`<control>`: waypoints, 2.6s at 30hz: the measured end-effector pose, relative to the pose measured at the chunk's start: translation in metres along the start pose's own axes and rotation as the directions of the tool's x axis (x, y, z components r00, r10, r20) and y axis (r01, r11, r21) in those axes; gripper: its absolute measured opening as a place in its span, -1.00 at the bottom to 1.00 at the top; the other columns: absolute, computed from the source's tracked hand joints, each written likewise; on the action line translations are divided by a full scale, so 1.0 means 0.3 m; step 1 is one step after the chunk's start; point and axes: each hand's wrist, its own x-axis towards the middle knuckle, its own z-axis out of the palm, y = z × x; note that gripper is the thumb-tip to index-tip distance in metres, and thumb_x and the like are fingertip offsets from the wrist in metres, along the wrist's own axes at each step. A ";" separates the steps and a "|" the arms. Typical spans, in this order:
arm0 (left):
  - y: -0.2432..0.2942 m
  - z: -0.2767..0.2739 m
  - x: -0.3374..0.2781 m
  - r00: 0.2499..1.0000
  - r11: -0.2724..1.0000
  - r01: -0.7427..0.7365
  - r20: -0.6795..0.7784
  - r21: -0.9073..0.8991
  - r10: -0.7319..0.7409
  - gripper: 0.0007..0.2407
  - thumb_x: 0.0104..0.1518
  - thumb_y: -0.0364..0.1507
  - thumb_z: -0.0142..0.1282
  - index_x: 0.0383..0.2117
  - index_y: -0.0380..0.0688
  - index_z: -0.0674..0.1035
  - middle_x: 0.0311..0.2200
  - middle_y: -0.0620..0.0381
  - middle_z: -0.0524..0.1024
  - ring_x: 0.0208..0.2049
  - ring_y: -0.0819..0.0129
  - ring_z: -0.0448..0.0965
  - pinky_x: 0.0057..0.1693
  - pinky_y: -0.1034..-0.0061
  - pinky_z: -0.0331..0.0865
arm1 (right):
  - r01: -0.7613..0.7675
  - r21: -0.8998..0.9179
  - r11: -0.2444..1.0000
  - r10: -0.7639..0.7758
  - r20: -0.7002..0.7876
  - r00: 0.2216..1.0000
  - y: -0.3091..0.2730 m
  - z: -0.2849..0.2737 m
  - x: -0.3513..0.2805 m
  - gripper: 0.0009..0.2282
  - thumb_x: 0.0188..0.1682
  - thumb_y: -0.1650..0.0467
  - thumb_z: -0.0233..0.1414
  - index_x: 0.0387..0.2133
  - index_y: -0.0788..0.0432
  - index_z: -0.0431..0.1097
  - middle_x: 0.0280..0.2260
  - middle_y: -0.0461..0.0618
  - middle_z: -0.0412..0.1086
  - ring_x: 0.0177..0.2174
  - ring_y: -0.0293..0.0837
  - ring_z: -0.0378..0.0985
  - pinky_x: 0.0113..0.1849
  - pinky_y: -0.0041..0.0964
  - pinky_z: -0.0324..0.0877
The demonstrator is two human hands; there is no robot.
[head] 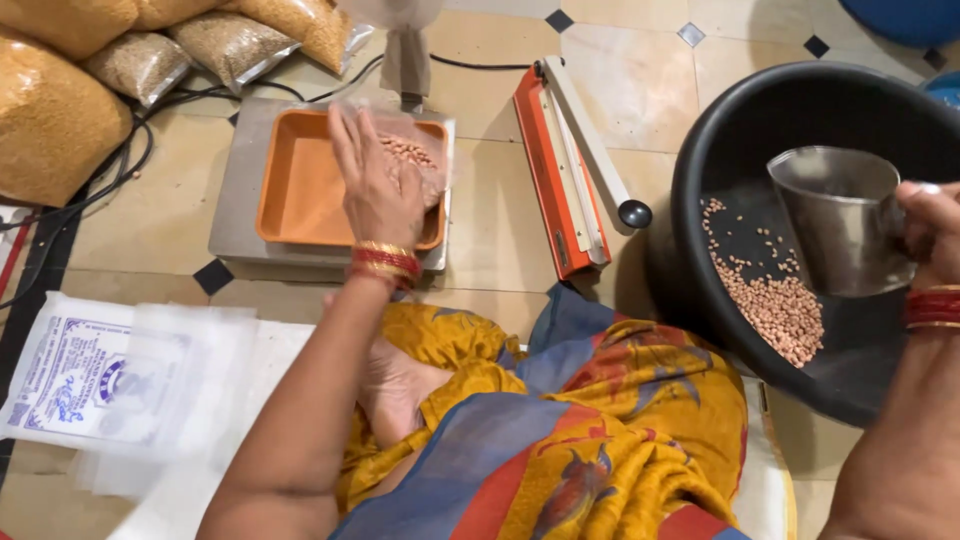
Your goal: Packing peanuts into plastic bags, weighing them on a digital scale, and sealing the bags using a heat sealer.
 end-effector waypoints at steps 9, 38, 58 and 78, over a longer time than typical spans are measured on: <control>-0.058 0.515 -0.099 0.876 0.935 -0.350 0.375 0.064 0.303 -0.81 0.08 -0.65 0.06 -0.20 -0.24 0.60 -0.17 -0.09 0.54 -0.08 -0.10 0.52 0.12 0.19 0.41 | -0.190 -0.977 0.099 0.519 -0.112 0.847 -0.003 0.315 -0.109 -0.57 -0.08 0.08 0.22 -0.04 0.06 0.58 -0.22 0.17 0.57 -0.22 0.15 0.63 -0.12 0.06 0.49; -0.336 1.020 0.036 0.725 0.907 0.054 0.608 0.418 -0.323 -0.85 0.07 -0.70 0.01 -0.36 -0.33 0.65 -0.26 -0.39 0.57 -0.18 -0.15 0.66 -0.04 0.17 0.55 | -0.161 -0.947 0.277 0.829 0.151 0.538 -0.133 0.494 -0.105 -0.74 -0.14 0.23 0.25 -0.26 0.07 0.62 -0.51 0.07 0.59 -0.47 -0.08 0.66 -0.30 -0.12 0.59; -0.028 0.065 0.239 0.813 0.692 -0.543 0.503 0.476 0.292 -0.86 0.16 -0.51 0.15 -0.22 -0.28 0.65 -0.25 -0.23 0.61 -0.20 -0.13 0.62 -0.08 0.10 0.48 | -0.034 -0.967 0.251 0.693 0.155 0.704 -0.042 0.407 -0.082 -0.59 -0.10 0.08 0.21 -0.19 0.14 0.62 -0.40 0.24 0.59 -0.36 0.13 0.71 -0.21 -0.02 0.54; 0.611 0.865 -0.484 0.776 0.941 -0.149 0.554 -0.303 0.301 0.00 -0.02 -0.07 0.43 0.32 -0.50 -0.06 0.28 -0.57 0.11 0.28 -0.36 0.24 0.30 0.09 0.24 | -0.341 -0.931 0.133 0.332 -0.282 0.900 0.158 0.201 -0.476 -0.69 -0.14 0.22 0.21 -0.16 0.03 0.61 -0.29 0.30 0.55 -0.25 0.26 0.60 -0.08 0.12 0.40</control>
